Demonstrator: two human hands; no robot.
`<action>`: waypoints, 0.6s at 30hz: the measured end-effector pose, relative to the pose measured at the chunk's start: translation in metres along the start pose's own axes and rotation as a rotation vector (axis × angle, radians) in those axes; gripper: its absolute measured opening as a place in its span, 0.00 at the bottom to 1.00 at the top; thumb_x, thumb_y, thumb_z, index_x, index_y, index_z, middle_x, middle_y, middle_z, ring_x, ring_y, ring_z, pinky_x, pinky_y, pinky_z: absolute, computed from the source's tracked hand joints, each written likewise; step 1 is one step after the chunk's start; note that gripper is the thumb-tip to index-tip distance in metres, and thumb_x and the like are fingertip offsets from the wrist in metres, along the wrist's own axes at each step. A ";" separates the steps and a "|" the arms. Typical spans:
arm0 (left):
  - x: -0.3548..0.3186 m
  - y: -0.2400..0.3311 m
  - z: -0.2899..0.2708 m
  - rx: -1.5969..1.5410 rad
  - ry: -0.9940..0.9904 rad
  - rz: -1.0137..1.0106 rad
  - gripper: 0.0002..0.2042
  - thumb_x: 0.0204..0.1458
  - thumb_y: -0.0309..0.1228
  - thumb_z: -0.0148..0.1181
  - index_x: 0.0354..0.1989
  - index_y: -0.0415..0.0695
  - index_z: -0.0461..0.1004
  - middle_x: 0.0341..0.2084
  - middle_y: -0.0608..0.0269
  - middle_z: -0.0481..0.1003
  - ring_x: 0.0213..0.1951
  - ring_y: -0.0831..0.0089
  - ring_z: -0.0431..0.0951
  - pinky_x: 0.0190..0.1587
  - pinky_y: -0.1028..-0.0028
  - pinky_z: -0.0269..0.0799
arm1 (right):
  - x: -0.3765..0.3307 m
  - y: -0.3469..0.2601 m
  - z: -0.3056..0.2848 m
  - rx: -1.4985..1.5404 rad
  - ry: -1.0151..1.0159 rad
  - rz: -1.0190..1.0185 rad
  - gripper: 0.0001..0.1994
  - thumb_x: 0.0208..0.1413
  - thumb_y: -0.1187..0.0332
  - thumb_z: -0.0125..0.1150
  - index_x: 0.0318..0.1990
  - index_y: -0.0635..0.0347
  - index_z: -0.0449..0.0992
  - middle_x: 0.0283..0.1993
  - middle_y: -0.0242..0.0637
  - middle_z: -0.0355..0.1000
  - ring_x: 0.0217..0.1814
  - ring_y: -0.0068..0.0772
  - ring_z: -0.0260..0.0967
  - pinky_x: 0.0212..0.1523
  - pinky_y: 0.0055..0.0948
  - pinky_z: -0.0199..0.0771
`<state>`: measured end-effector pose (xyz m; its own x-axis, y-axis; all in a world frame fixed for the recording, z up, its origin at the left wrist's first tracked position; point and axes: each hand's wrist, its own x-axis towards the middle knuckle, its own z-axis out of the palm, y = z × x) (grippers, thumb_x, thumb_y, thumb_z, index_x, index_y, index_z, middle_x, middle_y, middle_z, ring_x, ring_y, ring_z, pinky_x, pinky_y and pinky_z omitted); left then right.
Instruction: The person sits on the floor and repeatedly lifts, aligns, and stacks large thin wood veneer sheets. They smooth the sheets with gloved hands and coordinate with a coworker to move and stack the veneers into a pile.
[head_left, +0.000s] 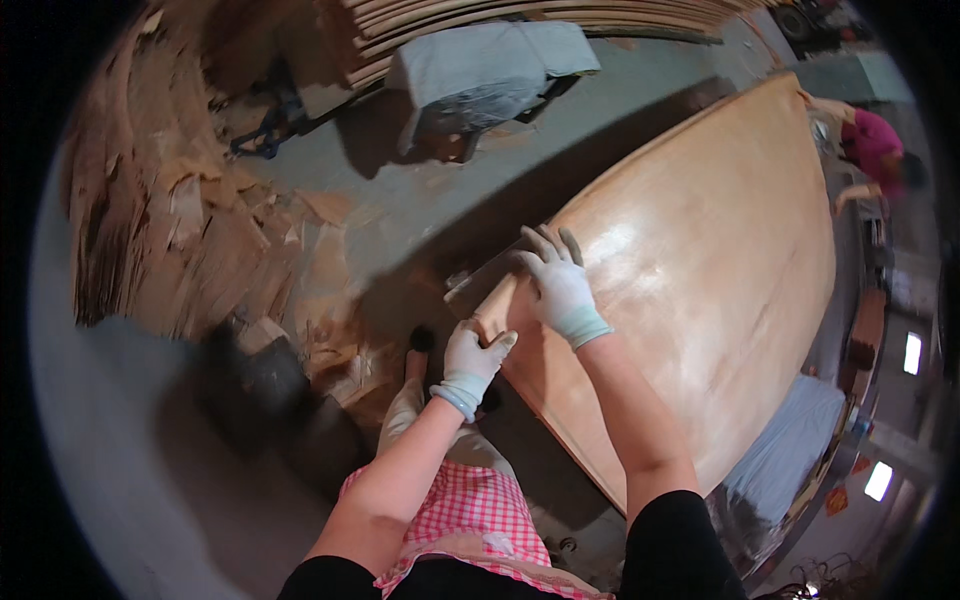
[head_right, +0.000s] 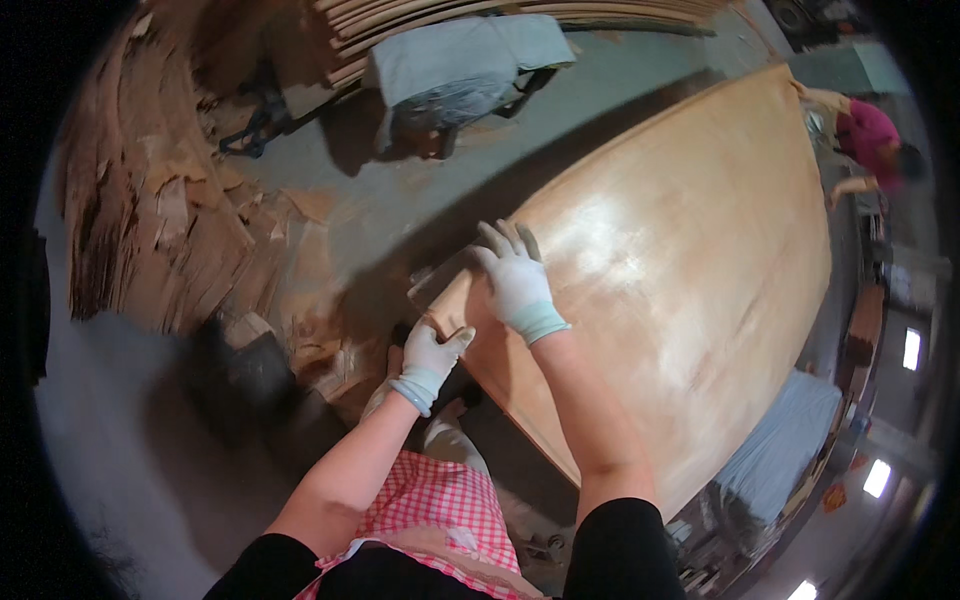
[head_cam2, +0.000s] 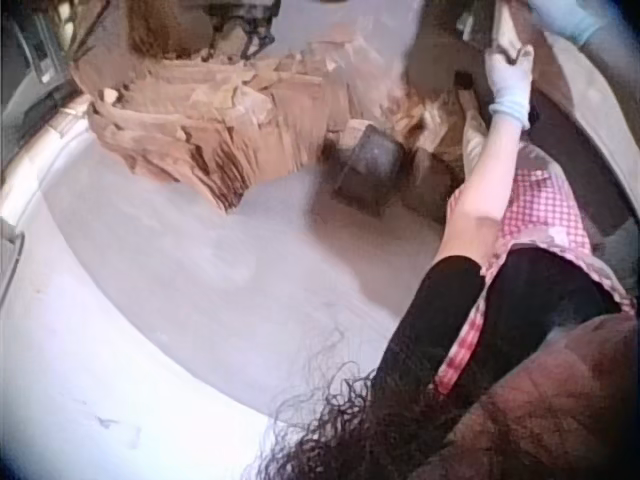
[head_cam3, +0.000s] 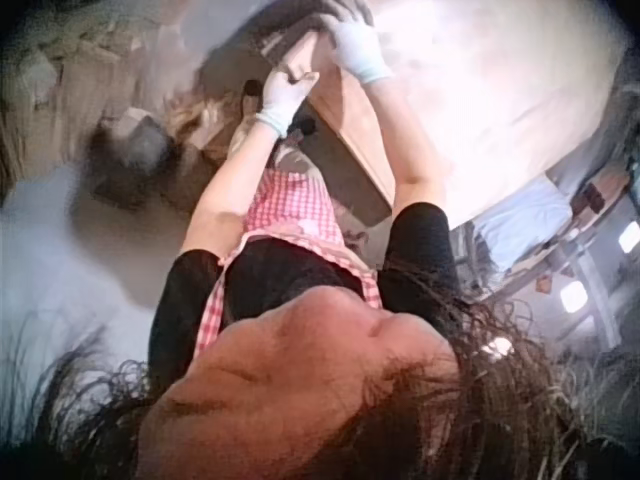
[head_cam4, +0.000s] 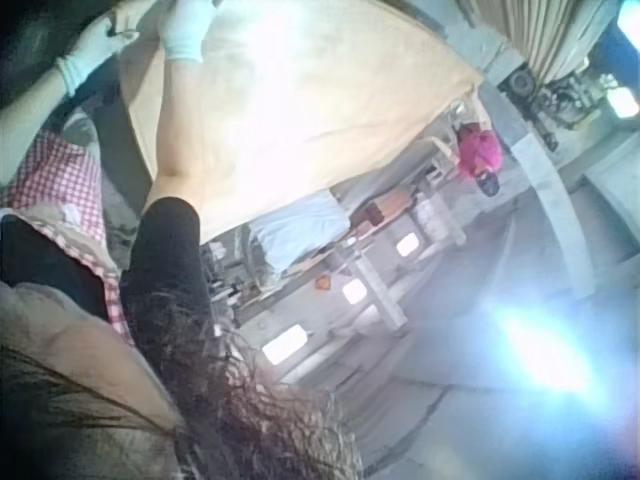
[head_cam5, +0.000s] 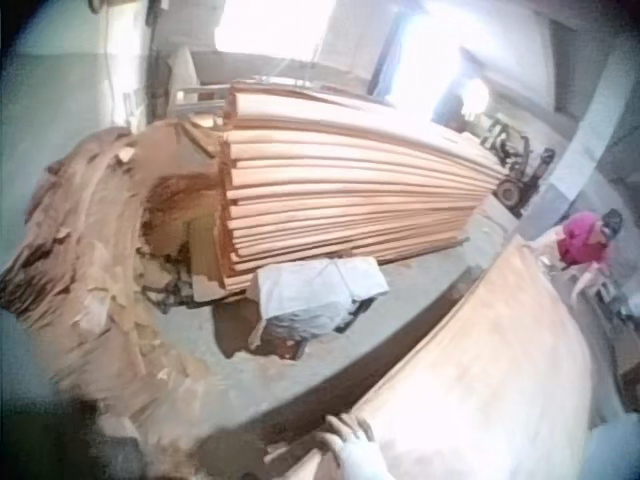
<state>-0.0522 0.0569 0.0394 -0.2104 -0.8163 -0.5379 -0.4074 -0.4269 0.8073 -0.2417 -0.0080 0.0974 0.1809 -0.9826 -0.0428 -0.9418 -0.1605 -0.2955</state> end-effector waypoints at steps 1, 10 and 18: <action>-0.001 0.004 0.001 -0.173 -0.013 -0.015 0.24 0.48 0.43 0.76 0.47 0.37 0.80 0.40 0.51 0.82 0.41 0.56 0.83 0.48 0.64 0.76 | -0.008 -0.002 -0.002 0.037 0.054 0.050 0.26 0.48 0.77 0.56 0.58 0.50 0.75 0.71 0.43 0.64 0.75 0.50 0.57 0.79 0.52 0.44; -0.011 -0.025 0.001 -0.593 -0.046 -0.402 0.30 0.50 0.52 0.75 0.52 0.41 0.78 0.36 0.68 0.80 0.33 0.76 0.78 0.36 0.75 0.75 | -0.184 0.006 0.020 0.208 0.482 0.742 0.29 0.63 0.65 0.55 0.71 0.62 0.62 0.76 0.53 0.56 0.79 0.55 0.50 0.78 0.53 0.41; -0.014 -0.005 0.025 -0.562 -0.072 -0.397 0.26 0.48 0.49 0.77 0.46 0.43 0.77 0.35 0.64 0.76 0.38 0.68 0.77 0.39 0.60 0.75 | -0.228 0.037 0.079 0.015 0.106 1.241 0.36 0.69 0.46 0.41 0.76 0.63 0.52 0.80 0.59 0.43 0.83 0.61 0.36 0.80 0.56 0.27</action>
<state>-0.0696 0.0798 0.0370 -0.2068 -0.5368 -0.8180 0.0521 -0.8409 0.5387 -0.2955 0.2171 0.0212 -0.8525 -0.4724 -0.2238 -0.4565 0.8814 -0.1215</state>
